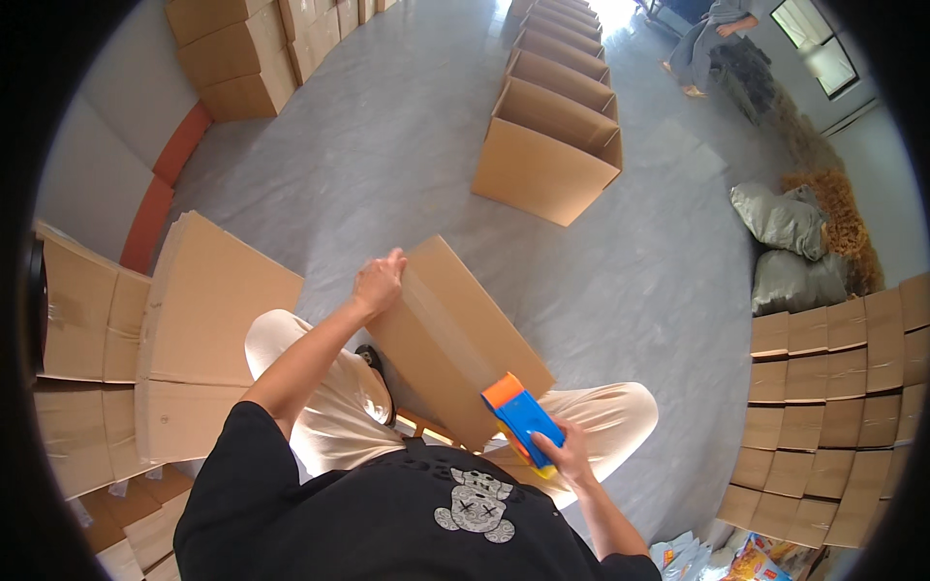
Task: The person assembles flat-packed cardboard boxes by folding the flaps and securing them with a handheld tape dispenser. The person works on multiple boxes in sequence, placing each completed box in a line on the floor.
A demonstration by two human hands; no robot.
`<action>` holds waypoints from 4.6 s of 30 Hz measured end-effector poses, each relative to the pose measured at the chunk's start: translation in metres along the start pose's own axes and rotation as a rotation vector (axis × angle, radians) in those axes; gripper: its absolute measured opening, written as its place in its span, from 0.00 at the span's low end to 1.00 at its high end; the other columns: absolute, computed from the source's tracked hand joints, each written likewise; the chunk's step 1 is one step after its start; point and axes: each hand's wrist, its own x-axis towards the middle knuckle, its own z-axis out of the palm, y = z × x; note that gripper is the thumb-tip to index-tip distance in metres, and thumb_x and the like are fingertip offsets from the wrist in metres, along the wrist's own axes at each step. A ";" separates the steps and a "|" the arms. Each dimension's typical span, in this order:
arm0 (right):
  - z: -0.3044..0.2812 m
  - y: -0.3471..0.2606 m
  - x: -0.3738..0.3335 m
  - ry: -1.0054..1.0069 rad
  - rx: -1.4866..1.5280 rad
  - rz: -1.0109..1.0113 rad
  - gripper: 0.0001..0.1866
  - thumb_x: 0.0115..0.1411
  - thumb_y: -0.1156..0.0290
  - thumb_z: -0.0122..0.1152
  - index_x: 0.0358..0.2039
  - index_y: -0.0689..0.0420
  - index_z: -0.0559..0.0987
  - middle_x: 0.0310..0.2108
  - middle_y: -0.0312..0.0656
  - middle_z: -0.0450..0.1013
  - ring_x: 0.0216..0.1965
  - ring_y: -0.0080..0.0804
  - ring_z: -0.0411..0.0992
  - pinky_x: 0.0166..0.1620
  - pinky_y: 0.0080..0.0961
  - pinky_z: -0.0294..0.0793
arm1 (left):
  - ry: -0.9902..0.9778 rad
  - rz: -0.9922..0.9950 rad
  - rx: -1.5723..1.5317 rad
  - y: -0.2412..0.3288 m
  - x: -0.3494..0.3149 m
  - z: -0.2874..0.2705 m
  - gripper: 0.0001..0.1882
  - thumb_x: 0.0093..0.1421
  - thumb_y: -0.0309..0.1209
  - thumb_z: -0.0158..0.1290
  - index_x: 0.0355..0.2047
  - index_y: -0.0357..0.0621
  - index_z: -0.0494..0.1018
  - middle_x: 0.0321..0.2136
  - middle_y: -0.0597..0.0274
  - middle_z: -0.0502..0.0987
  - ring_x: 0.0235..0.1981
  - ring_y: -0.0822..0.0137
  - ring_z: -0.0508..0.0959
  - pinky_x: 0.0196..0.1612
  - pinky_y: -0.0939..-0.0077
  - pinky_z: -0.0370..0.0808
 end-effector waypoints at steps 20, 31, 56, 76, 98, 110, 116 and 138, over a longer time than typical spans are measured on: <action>-0.020 -0.059 0.019 -0.272 -0.442 0.251 0.27 0.49 0.47 0.63 0.29 0.64 0.79 0.24 0.42 0.76 0.27 0.27 0.74 0.33 0.26 0.71 | 0.011 -0.116 0.412 -0.038 0.062 -0.060 0.44 0.56 0.64 0.39 0.66 0.67 0.34 0.67 0.60 0.27 0.67 0.52 0.26 0.64 0.43 0.28; 0.121 0.034 0.198 -0.041 -0.369 0.276 0.30 0.46 0.46 0.61 0.20 0.68 0.78 0.20 0.52 0.75 0.28 0.44 0.77 0.33 0.35 0.75 | 0.027 -0.217 0.408 -0.052 0.089 -0.068 0.57 0.43 0.72 0.46 0.66 0.70 0.32 0.67 0.54 0.37 0.68 0.51 0.38 0.63 0.43 0.34; 0.012 0.068 0.147 0.716 0.494 0.060 0.23 0.53 0.50 0.62 0.21 0.60 0.76 0.22 0.36 0.72 0.24 0.22 0.66 0.28 0.26 0.67 | 0.290 -0.059 -0.150 -0.005 -0.017 -0.039 0.48 0.36 0.57 0.65 0.54 0.45 0.63 0.50 0.48 0.63 0.53 0.52 0.64 0.55 0.57 0.64; -0.074 0.051 0.168 1.004 0.095 -0.308 0.24 0.55 0.51 0.61 0.34 0.63 0.74 0.26 0.41 0.72 0.26 0.26 0.70 0.31 0.25 0.71 | 0.855 -0.604 0.289 -0.158 -0.117 -0.141 0.53 0.48 0.45 0.61 0.64 0.37 0.41 0.63 0.42 0.46 0.63 0.50 0.51 0.62 0.47 0.47; -0.042 0.040 0.153 0.606 0.263 -0.138 0.21 0.54 0.53 0.63 0.32 0.61 0.76 0.25 0.35 0.72 0.26 0.21 0.70 0.32 0.17 0.70 | 0.710 -0.555 0.203 -0.226 -0.234 -0.136 0.08 0.48 0.32 0.60 0.27 0.45 0.75 0.34 0.57 0.76 0.38 0.51 0.76 0.37 0.59 0.72; -0.039 -0.073 0.056 0.383 0.467 -0.428 0.19 0.57 0.58 0.59 0.41 0.60 0.74 0.29 0.37 0.74 0.29 0.22 0.73 0.35 0.20 0.72 | 0.282 0.702 -0.036 0.021 -0.172 -0.221 0.07 0.39 0.12 0.51 0.17 0.33 0.67 0.26 0.52 0.76 0.23 0.55 0.74 0.25 0.74 0.68; -0.027 -0.045 0.065 0.217 0.002 -0.347 0.34 0.45 0.49 0.70 0.42 0.64 0.71 0.35 0.43 0.74 0.35 0.30 0.73 0.40 0.26 0.73 | -0.136 0.979 0.293 0.059 -0.090 -0.102 0.03 0.50 0.29 0.56 0.22 0.45 0.78 0.31 0.65 0.77 0.39 0.62 0.73 0.52 0.64 0.63; 0.073 -0.061 0.039 0.412 -0.705 -0.255 0.34 0.37 0.50 0.70 0.34 0.66 0.69 0.24 0.54 0.73 0.28 0.52 0.73 0.33 0.40 0.71 | 0.483 -0.029 -0.551 -0.062 -0.052 -0.069 0.49 0.44 0.18 0.42 0.65 0.39 0.30 0.64 0.37 0.43 0.64 0.47 0.51 0.62 0.68 0.53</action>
